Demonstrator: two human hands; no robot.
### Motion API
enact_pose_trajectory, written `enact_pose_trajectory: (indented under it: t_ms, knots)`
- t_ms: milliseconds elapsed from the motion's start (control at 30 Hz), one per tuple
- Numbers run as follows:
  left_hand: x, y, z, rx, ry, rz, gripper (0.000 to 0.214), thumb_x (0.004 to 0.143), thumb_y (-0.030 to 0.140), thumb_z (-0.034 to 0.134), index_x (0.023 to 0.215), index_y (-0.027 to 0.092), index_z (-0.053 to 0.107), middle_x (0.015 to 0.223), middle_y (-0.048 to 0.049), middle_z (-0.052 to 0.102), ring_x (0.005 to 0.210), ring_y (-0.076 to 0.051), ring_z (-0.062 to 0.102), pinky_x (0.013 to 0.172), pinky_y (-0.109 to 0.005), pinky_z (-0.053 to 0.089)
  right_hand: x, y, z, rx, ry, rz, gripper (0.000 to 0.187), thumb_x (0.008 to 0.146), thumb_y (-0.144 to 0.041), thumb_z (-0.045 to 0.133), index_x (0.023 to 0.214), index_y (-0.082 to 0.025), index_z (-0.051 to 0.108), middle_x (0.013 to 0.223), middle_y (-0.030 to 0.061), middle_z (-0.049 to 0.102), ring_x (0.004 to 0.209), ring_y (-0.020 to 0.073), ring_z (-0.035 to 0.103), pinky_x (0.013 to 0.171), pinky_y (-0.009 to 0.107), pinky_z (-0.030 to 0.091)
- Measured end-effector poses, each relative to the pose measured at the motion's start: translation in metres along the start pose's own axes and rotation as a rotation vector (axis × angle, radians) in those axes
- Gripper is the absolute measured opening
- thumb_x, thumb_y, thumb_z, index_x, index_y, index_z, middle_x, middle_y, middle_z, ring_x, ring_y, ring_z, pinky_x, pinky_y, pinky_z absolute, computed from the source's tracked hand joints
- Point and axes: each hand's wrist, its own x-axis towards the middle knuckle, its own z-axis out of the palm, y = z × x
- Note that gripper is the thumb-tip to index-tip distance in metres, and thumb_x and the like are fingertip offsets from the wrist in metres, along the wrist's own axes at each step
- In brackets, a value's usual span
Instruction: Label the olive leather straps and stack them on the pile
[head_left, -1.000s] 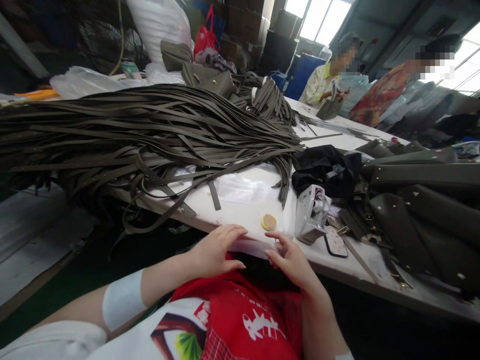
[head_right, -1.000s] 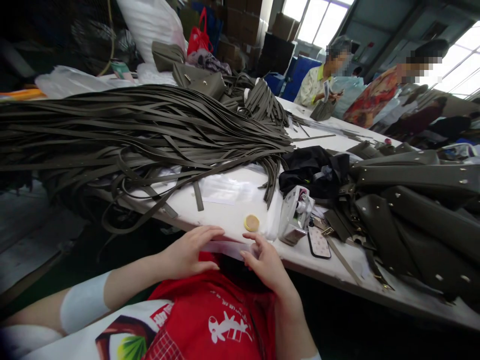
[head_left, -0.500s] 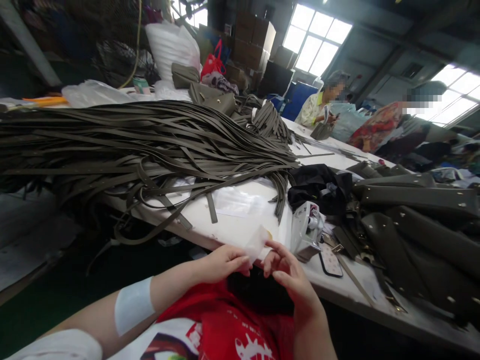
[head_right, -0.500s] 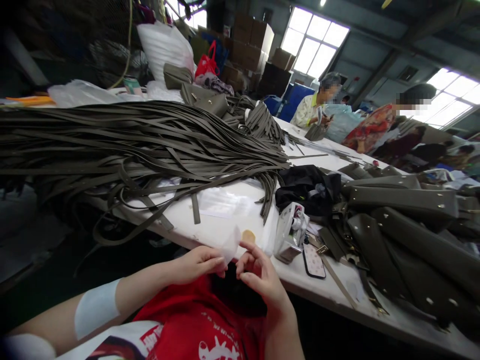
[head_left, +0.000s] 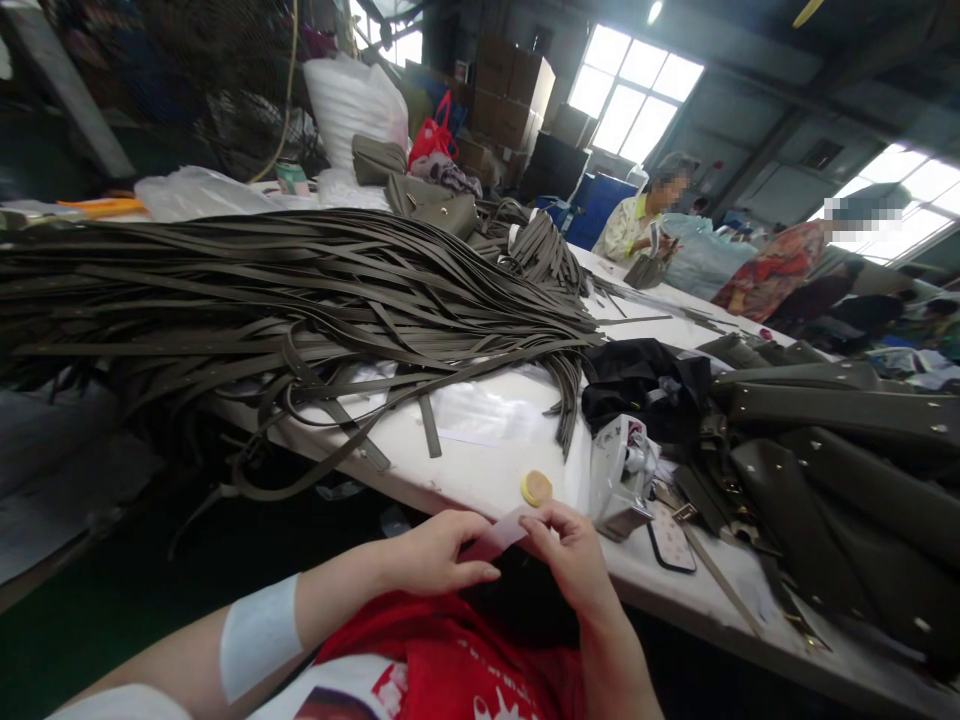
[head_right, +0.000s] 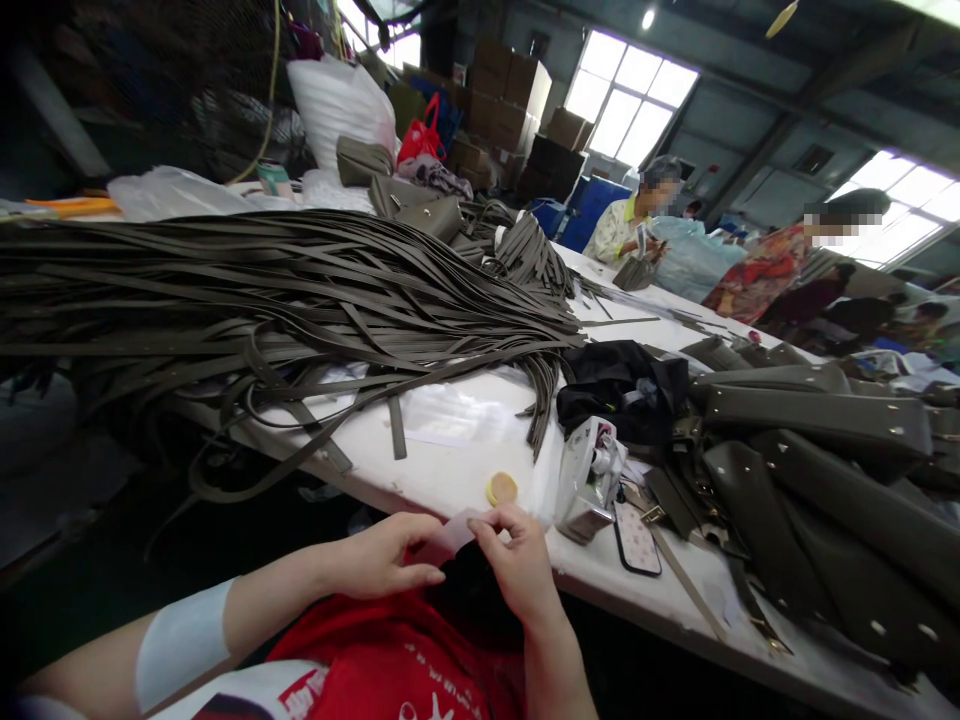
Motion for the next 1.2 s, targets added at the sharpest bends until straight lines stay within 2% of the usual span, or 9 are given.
enact_pose_trajectory:
  t_ms: [100,233,400,567,633,733,867,1033,1200]
  knots:
    - [0.005,-0.002,0.001,-0.083,0.093,0.028,0.034,0.083,0.048,0.062,0.083,0.014,0.063,0.073,-0.0002,0.058,0.067,-0.014,0.050,0.064,-0.022,0.039,-0.001,-0.007,0.014,-0.039,-0.081,-0.019,0.027,0.083,-0.040,0.065,0.065,-0.020,0.064,0.065,0.0008,0.062,0.065,0.0159,0.055,0.062,0.027,0.043]
    - [0.006,-0.001,-0.001,-0.253,0.026,0.032,0.034,0.090,0.038,0.052,0.064,0.015,0.052,0.061,0.0035,0.044,0.058,-0.009,0.039,0.056,-0.020,0.033,0.003,-0.010,0.030,-0.053,-0.055,-0.021,0.030,0.080,-0.039,0.068,0.059,-0.020,0.057,0.060,-0.0007,0.058,0.059,0.0138,0.052,0.056,0.025,0.040]
    - [-0.004,-0.006,-0.005,-0.325,0.031,0.009,0.030,0.088,0.034,0.052,0.064,0.016,0.048,0.060,0.0038,0.041,0.057,-0.009,0.035,0.054,-0.020,0.030,0.014,-0.009,0.047,-0.090,-0.065,-0.024,0.032,0.073,-0.032,0.071,0.054,-0.020,0.049,0.054,-0.0039,0.050,0.053,0.0112,0.044,0.052,0.024,0.035]
    - [-0.010,-0.021,-0.011,-0.351,0.190,-0.082,0.032,0.085,0.039,0.058,0.064,0.015,0.053,0.062,0.0024,0.045,0.061,-0.011,0.040,0.057,-0.021,0.035,0.030,-0.011,0.065,-0.005,-0.172,0.026,0.025,0.075,-0.032,0.069,0.059,-0.019,0.057,0.058,-0.0025,0.057,0.058,0.0122,0.049,0.056,0.024,0.039]
    - [-0.013,-0.026,-0.017,-0.352,0.219,-0.120,0.038,0.086,0.044,0.057,0.063,0.014,0.056,0.061,0.0015,0.048,0.060,-0.012,0.043,0.058,-0.021,0.037,0.036,-0.010,0.066,0.015,-0.222,0.026,0.012,0.075,-0.029,0.069,0.071,-0.018,0.066,0.066,-0.0006,0.063,0.065,0.0142,0.054,0.061,0.025,0.043]
    - [-0.016,-0.030,-0.025,-0.362,0.210,-0.127,0.040,0.085,0.049,0.059,0.067,0.014,0.063,0.064,-0.0005,0.056,0.064,-0.014,0.050,0.064,-0.023,0.042,0.042,-0.009,0.064,0.025,-0.218,0.026,0.010,0.075,-0.026,0.068,0.081,-0.018,0.070,0.075,0.0012,0.068,0.072,0.0164,0.058,0.069,0.027,0.047]
    - [-0.021,-0.035,-0.029,-0.383,0.189,-0.118,0.038,0.084,0.048,0.061,0.070,0.013,0.067,0.067,-0.0019,0.062,0.066,-0.015,0.054,0.067,-0.024,0.045,0.046,-0.007,0.062,0.001,-0.222,0.034,0.013,0.076,-0.028,0.067,0.068,-0.018,0.067,0.066,0.0007,0.067,0.065,0.0157,0.059,0.066,0.028,0.047]
    - [-0.021,-0.042,-0.027,-0.380,0.204,-0.124,0.041,0.084,0.051,0.061,0.073,0.012,0.069,0.066,-0.0021,0.062,0.065,-0.014,0.055,0.062,-0.023,0.044,0.047,-0.010,0.067,-0.032,-0.243,0.014,0.017,0.076,-0.030,0.068,0.064,-0.019,0.064,0.063,0.0002,0.066,0.062,0.0148,0.058,0.062,0.026,0.044]
    - [-0.021,-0.046,-0.030,-0.352,0.192,-0.095,0.041,0.086,0.049,0.059,0.071,0.013,0.068,0.066,-0.0019,0.062,0.066,-0.014,0.056,0.064,-0.022,0.044,0.047,-0.009,0.070,-0.043,-0.266,-0.010,0.017,0.074,-0.028,0.068,0.062,-0.019,0.059,0.062,-0.0009,0.062,0.061,0.0139,0.055,0.060,0.025,0.043]
